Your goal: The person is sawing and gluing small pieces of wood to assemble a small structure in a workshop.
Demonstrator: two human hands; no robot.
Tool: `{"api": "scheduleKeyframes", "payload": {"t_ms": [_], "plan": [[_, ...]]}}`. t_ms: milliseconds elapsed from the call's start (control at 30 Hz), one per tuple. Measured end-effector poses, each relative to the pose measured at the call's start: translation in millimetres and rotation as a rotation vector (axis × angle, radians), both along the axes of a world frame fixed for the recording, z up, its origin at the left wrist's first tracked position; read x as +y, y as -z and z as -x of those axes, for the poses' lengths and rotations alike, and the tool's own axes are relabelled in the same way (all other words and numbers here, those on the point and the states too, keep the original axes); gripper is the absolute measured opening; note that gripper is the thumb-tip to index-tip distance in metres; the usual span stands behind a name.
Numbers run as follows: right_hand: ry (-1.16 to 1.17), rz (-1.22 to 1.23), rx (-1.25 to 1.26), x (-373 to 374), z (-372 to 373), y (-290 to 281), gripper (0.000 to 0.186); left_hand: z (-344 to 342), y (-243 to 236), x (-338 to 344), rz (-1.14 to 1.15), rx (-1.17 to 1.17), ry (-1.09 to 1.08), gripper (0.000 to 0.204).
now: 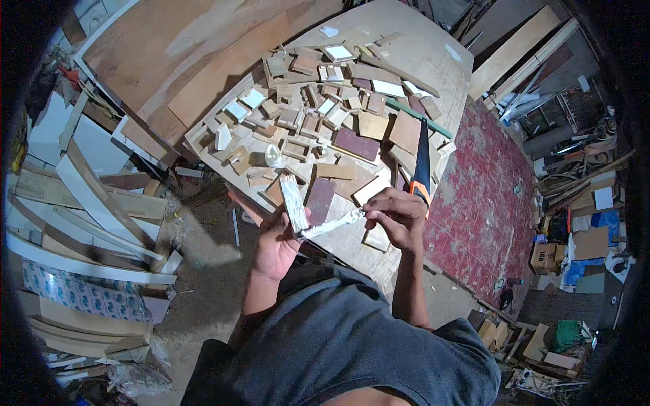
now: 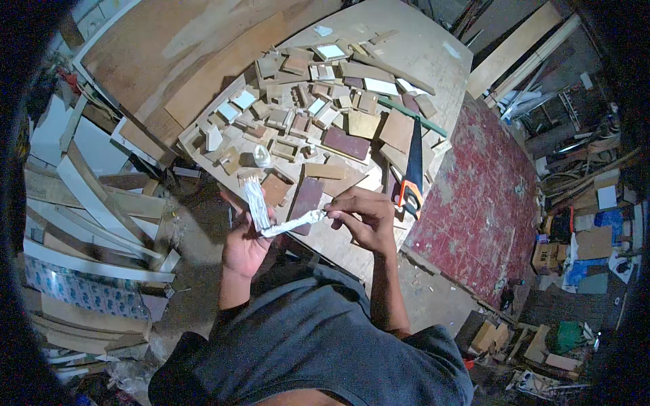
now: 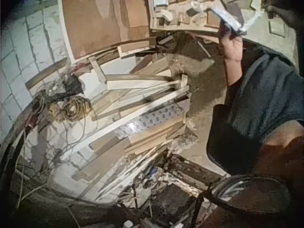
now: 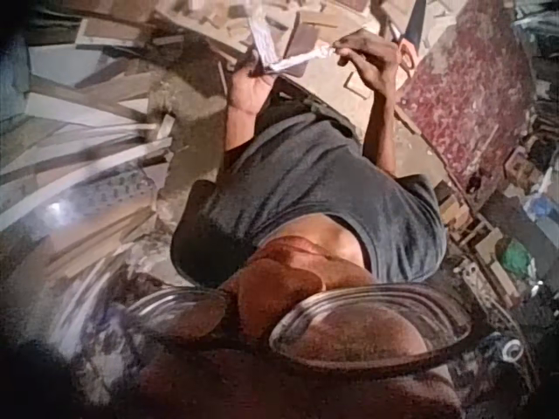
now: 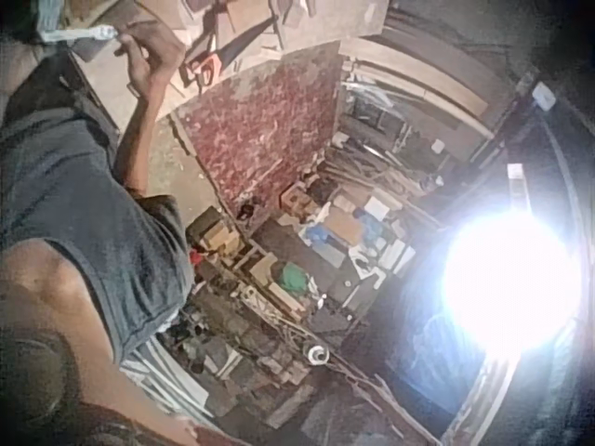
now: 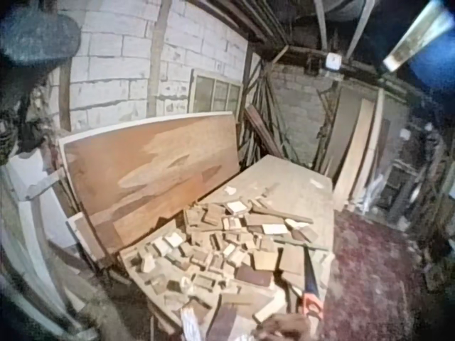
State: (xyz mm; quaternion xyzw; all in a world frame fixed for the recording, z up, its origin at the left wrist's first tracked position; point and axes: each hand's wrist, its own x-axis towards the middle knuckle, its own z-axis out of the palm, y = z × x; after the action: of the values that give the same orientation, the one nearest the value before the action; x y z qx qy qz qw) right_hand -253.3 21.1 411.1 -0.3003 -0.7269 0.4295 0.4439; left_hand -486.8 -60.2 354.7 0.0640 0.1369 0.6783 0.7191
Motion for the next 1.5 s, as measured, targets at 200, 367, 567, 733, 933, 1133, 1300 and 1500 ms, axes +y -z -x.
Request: {"api": "scheduleKeyframes", "payload": {"t_ms": [200, 367, 567, 733, 933, 1133, 1300, 1500], "plan": [[0.041, -0.015, -0.029, 21, 23, 4, 0.006, 14, 14, 1, -0.061, -0.075, 0.092, 0.039], [-0.052, 0.013, -0.03, 21, 17, 9, 0.005, 19, 12, 8, 0.003, -0.013, -0.03, 0.041], [0.07, -0.005, 0.027, 42, 40, 12, 0.007, 19, 23, 14, -0.051, 0.064, 0.028, 0.042], [-0.075, 0.052, -0.176, 36, 27, 29, 0.006, 26, 36, 13, 0.004, 0.015, 0.0, 0.044], [-0.01, 0.341, -0.043, 76, 51, 90, 0.009, 46, 86, -16, 0.273, 0.025, -0.154, 0.039], [0.185, 0.154, -0.578, 168, 112, 184, 0.012, 64, 101, -45, 0.461, 0.149, -0.236, 0.038], [0.107, -0.098, -0.581, 210, 158, 253, 0.012, 71, 109, -53, 0.545, 0.119, -0.315, 0.038], [0.048, -0.228, -0.854, 217, 201, 286, 0.018, 77, 112, -55, 0.587, 0.162, -0.269, 0.04]]}}
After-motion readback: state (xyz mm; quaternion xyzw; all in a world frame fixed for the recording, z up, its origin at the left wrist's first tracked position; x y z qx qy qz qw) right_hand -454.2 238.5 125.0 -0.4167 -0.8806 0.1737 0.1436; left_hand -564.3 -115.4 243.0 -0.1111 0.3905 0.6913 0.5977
